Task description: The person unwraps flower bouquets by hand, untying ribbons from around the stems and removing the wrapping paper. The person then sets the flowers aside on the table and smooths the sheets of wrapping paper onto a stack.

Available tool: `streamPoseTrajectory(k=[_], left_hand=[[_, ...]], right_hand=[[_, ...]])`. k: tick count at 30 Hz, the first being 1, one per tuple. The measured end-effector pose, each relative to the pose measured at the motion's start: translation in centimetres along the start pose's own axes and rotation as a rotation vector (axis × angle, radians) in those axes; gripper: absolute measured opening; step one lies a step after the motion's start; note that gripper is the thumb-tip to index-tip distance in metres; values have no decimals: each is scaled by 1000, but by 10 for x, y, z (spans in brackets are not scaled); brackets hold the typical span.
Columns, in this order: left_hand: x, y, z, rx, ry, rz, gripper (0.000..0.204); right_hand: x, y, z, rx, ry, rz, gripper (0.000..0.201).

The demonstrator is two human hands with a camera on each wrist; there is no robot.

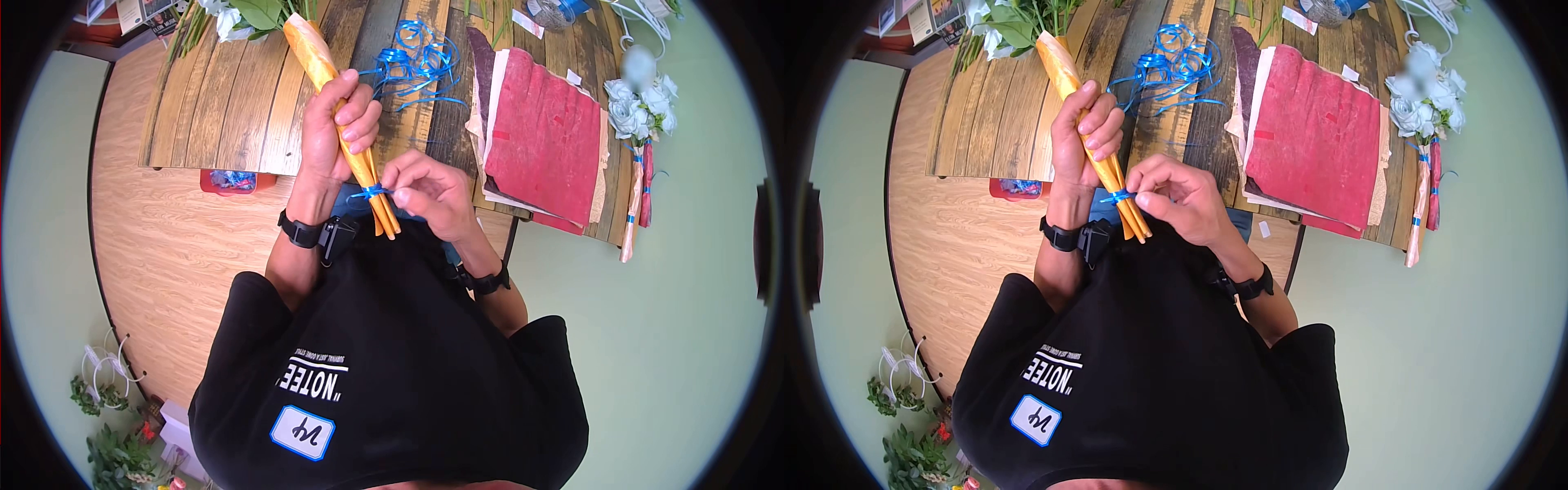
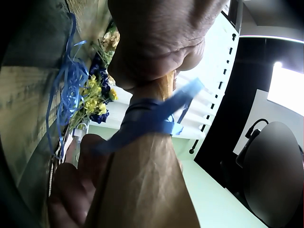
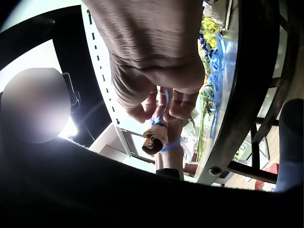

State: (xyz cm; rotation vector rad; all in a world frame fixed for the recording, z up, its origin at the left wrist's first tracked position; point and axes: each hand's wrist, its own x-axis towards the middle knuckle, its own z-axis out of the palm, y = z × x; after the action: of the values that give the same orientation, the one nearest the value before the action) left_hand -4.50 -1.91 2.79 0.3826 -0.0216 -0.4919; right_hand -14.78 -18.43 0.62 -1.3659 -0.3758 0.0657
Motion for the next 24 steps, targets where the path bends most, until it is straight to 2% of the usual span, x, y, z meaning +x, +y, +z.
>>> streamPoseTrajectory(k=[1, 2, 4, 6, 8, 9, 10, 12, 14, 16, 18, 24], left_hand=[[0, 1, -1, 0, 1, 1, 33], [1, 2, -1, -44, -29, -3, 32], [1, 4, -3, -88, -59, -6, 32], [2, 5, -4, -105, -56, -3, 31], [3, 5, -5, -92, -55, 0, 31], [3, 4, -5, -77, -53, -1, 31], [3, 2, -5, -79, -51, -4, 31], [5, 0, -4, -63, -38, -15, 31], [6, -1, -4, -33, -22, -15, 32], [5, -1, -4, -5, -2, -17, 32], [4, -2, -2, 72, 38, -15, 32], [6, -3, 0, 66, 38, -24, 33]], right_hand=[[-3, 3, -1, 291, 48, 132, 7], [-5, 5, -2, 292, 47, 133, 7], [-7, 8, -9, 599, 152, 223, 6], [-8, 5, -12, 657, 159, 233, 11], [-8, -3, -11, 202, 204, 216, 14], [-6, -8, -9, 84, 169, 239, 19], [-2, -12, -7, 83, 172, 242, 19], [11, -17, -1, -406, -48, -113, 17], [10, -17, 2, -386, -33, -63, 17], [7, -15, -1, -321, -115, 113, 17], [9, -19, -1, -334, -134, 125, 16], [10, -12, -5, -273, -159, 94, 11]])
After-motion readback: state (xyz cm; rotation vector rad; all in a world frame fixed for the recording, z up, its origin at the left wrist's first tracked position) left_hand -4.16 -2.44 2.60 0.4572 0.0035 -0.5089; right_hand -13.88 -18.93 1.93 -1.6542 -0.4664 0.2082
